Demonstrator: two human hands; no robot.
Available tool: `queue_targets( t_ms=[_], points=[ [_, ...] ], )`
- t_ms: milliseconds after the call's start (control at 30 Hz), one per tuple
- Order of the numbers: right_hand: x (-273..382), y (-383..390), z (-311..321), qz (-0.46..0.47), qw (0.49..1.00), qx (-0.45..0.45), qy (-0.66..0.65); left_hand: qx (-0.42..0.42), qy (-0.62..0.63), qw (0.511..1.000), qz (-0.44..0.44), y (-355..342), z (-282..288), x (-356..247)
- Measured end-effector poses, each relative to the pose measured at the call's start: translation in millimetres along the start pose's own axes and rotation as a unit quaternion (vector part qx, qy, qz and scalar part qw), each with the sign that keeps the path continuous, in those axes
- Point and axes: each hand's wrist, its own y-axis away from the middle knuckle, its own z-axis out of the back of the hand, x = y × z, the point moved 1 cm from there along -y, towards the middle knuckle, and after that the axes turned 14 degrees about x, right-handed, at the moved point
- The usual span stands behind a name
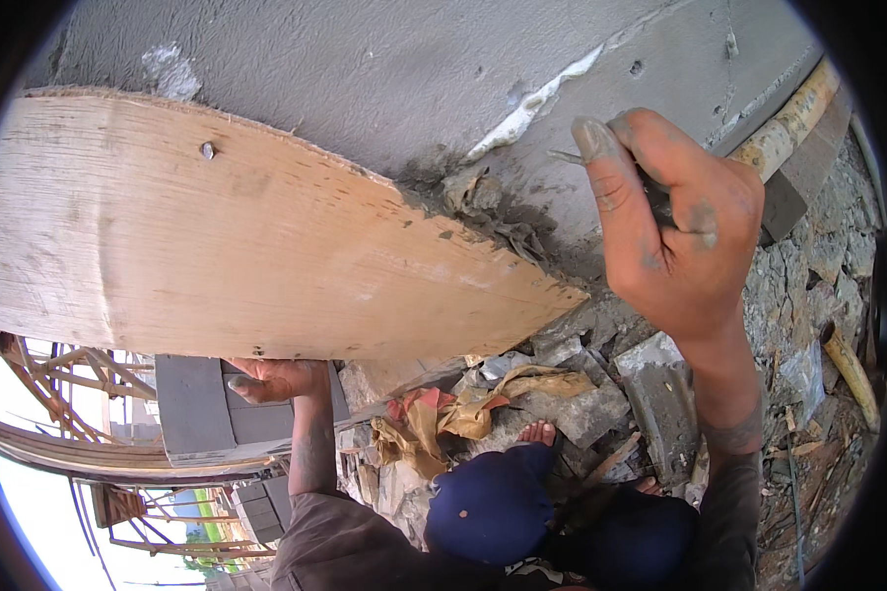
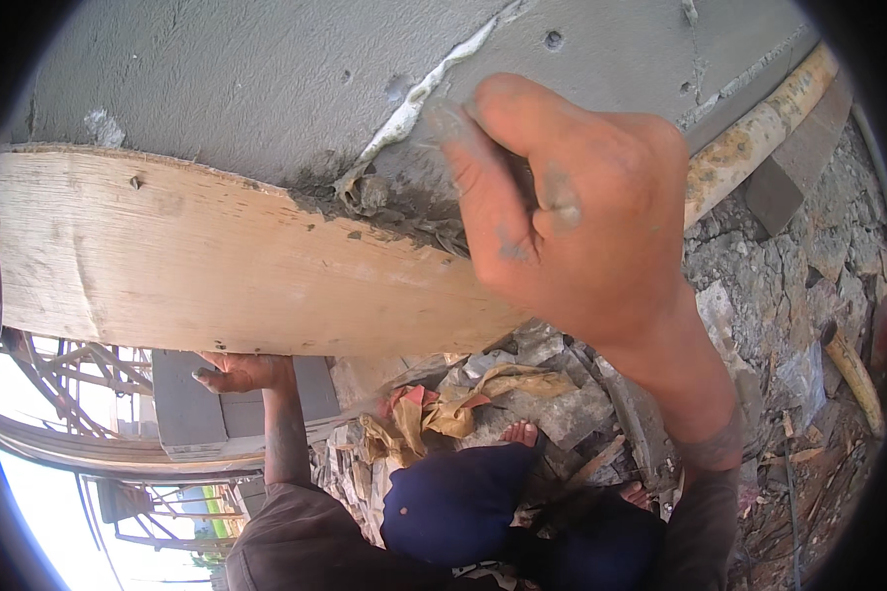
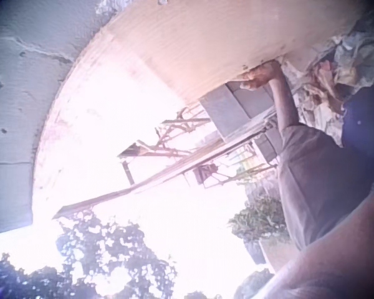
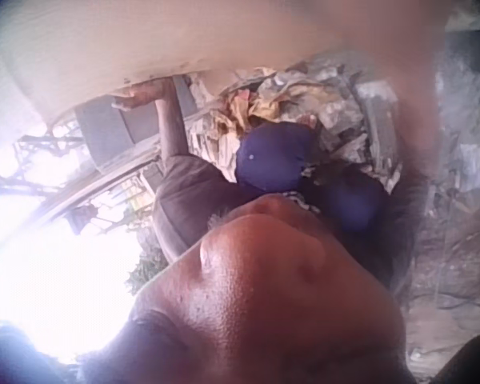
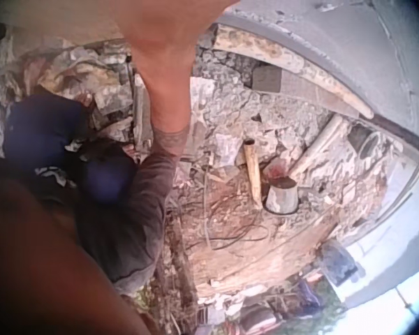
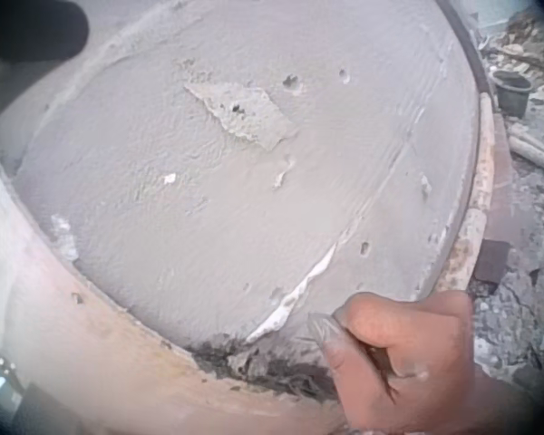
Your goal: The person applies cement to a wooden plank using a trowel and their hands. They repeatedly scoop cement from a pile and spread it along the plank's edge, smoothing it with the trowel.
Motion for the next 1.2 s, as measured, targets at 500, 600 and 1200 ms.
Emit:
queue_targets(
  t_ms=[500,600,1200],
  points=[
    [4,7,-32,-0.048,0.989,0.074,-0.121,-0.037,0.009,0.999,0.01,4,-16,3],
    [4,12,-40,-0.055,0.987,0.057,-0.139,-0.022,0.026,0.999,0.006,7,-11,5],
    [-1,6,-57,0.058,0.996,-0.019,-0.068,0.039,0.119,0.991,0.04,9,14,-7]
  ],
)
